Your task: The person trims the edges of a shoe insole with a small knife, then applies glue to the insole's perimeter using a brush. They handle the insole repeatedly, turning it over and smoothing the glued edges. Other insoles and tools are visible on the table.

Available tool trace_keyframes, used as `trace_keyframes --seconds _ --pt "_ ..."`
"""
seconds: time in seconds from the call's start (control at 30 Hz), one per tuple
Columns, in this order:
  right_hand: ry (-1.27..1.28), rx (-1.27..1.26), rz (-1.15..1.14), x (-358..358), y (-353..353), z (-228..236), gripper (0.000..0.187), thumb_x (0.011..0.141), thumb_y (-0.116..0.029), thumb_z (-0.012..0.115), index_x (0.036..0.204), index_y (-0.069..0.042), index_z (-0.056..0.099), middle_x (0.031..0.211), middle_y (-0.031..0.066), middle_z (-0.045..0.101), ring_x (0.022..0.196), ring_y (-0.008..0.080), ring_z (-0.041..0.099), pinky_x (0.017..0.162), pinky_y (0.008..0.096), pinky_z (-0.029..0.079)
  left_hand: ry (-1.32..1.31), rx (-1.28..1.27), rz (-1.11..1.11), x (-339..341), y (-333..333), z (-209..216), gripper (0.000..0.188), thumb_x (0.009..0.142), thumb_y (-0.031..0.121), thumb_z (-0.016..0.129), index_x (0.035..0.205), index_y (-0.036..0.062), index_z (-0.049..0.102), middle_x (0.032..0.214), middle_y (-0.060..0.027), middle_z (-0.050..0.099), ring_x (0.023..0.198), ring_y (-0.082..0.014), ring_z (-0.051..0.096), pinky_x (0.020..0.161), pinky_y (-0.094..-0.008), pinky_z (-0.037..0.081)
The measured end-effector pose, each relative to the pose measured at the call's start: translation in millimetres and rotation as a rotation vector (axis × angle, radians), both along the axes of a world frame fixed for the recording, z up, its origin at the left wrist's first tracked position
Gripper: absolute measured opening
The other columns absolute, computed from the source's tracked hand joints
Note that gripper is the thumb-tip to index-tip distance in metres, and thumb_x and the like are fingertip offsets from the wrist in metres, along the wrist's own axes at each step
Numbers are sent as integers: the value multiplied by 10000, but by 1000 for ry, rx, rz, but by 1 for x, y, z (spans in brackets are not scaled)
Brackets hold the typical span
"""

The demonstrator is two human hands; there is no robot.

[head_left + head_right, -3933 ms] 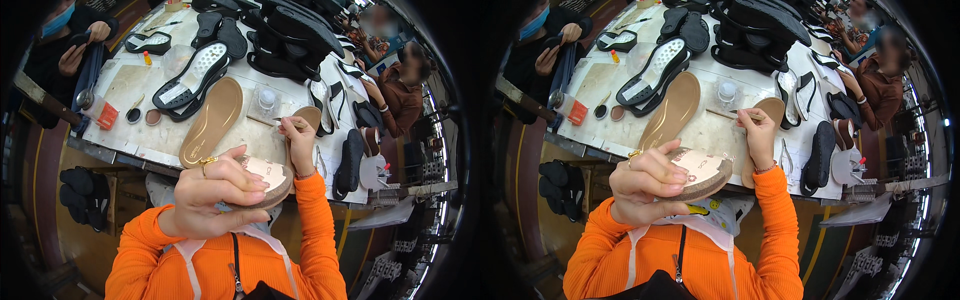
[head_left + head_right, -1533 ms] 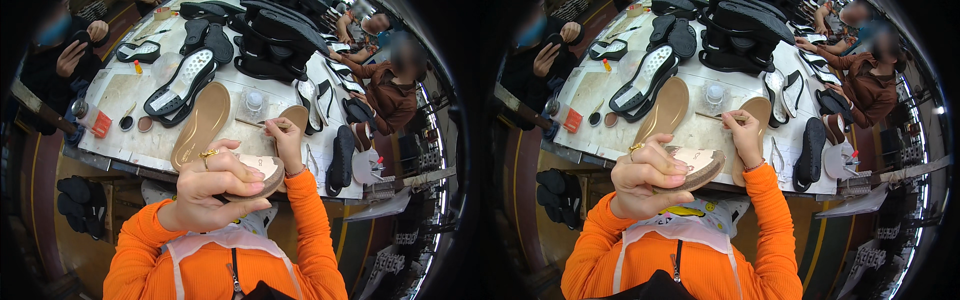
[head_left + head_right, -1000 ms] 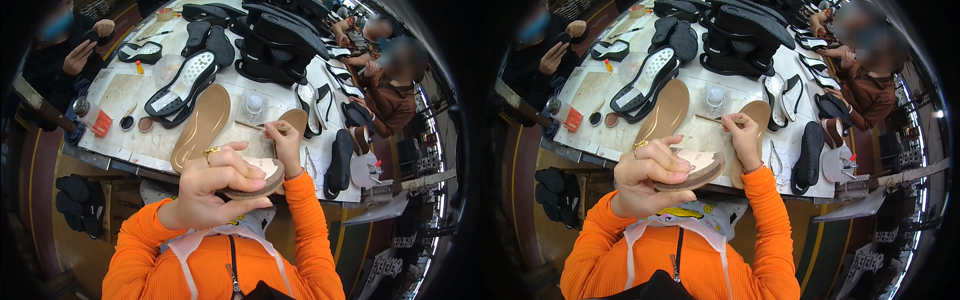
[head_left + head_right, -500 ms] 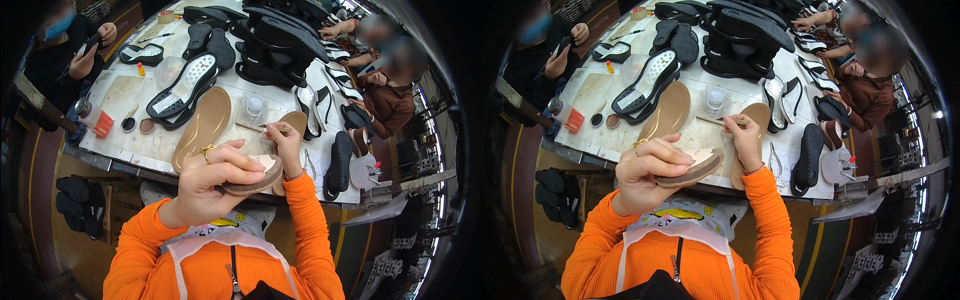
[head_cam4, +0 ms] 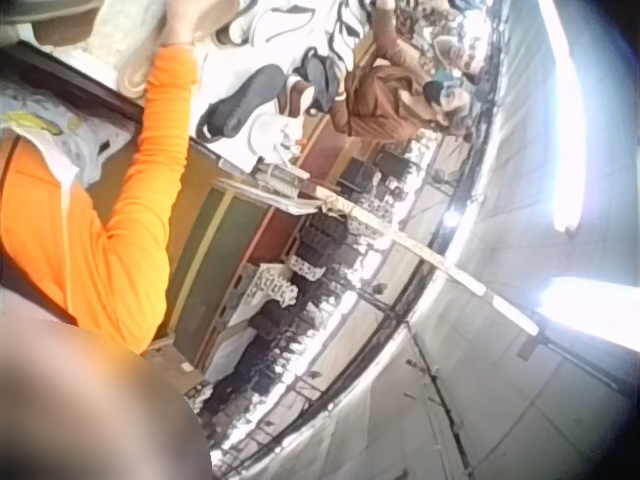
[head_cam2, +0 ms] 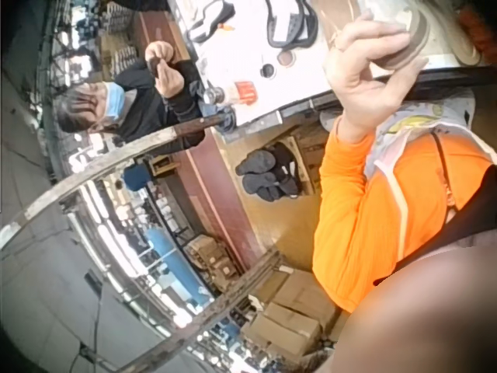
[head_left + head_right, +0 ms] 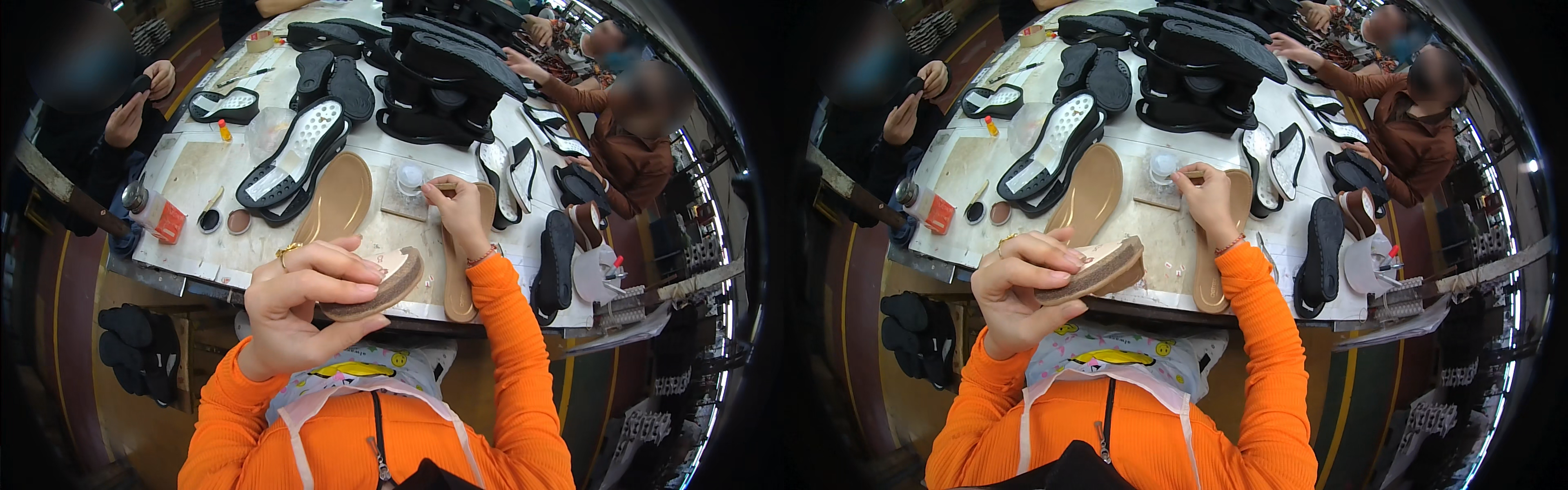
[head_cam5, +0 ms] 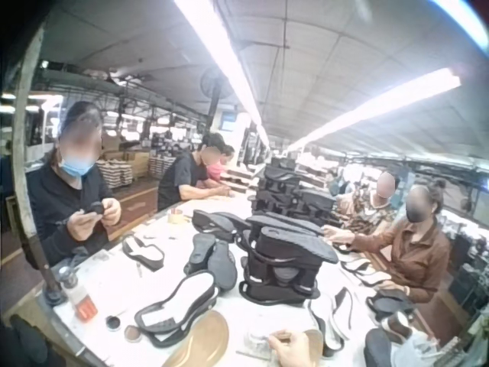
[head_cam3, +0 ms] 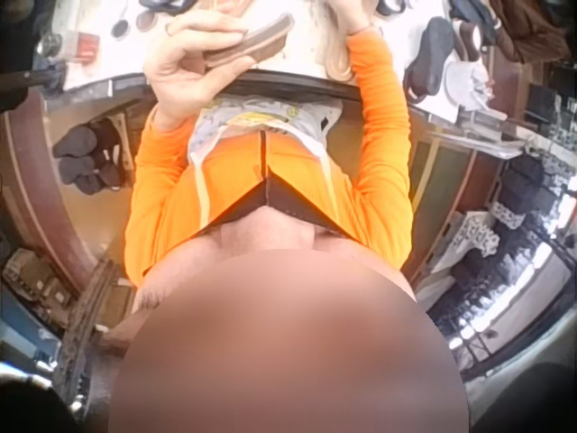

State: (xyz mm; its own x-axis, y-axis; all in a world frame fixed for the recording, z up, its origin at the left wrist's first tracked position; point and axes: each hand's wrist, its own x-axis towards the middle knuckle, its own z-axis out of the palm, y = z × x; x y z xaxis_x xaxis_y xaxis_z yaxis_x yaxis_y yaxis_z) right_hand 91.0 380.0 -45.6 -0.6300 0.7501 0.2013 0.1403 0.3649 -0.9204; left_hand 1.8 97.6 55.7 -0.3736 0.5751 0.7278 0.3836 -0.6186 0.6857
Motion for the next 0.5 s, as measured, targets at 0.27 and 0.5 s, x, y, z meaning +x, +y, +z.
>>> trace_keyframes --seconds 0.27,0.5 --pt "-124 213 -42 -7 -3 -2 157 821 -98 727 876 44 690 713 73 693 622 89 630 589 224 502 -3 47 -52 -3 2 -5 307 633 36 865 885 39 689 920 -116 687 899 -225 684 960 -453 480" --pt "-124 219 -49 -8 -6 0 165 811 -105 736 873 42 697 725 90 703 626 106 642 595 237 507 1 46 -58 -3 2 -5 305 626 34 868 876 41 695 918 -120 690 895 -232 687 954 -457 488"
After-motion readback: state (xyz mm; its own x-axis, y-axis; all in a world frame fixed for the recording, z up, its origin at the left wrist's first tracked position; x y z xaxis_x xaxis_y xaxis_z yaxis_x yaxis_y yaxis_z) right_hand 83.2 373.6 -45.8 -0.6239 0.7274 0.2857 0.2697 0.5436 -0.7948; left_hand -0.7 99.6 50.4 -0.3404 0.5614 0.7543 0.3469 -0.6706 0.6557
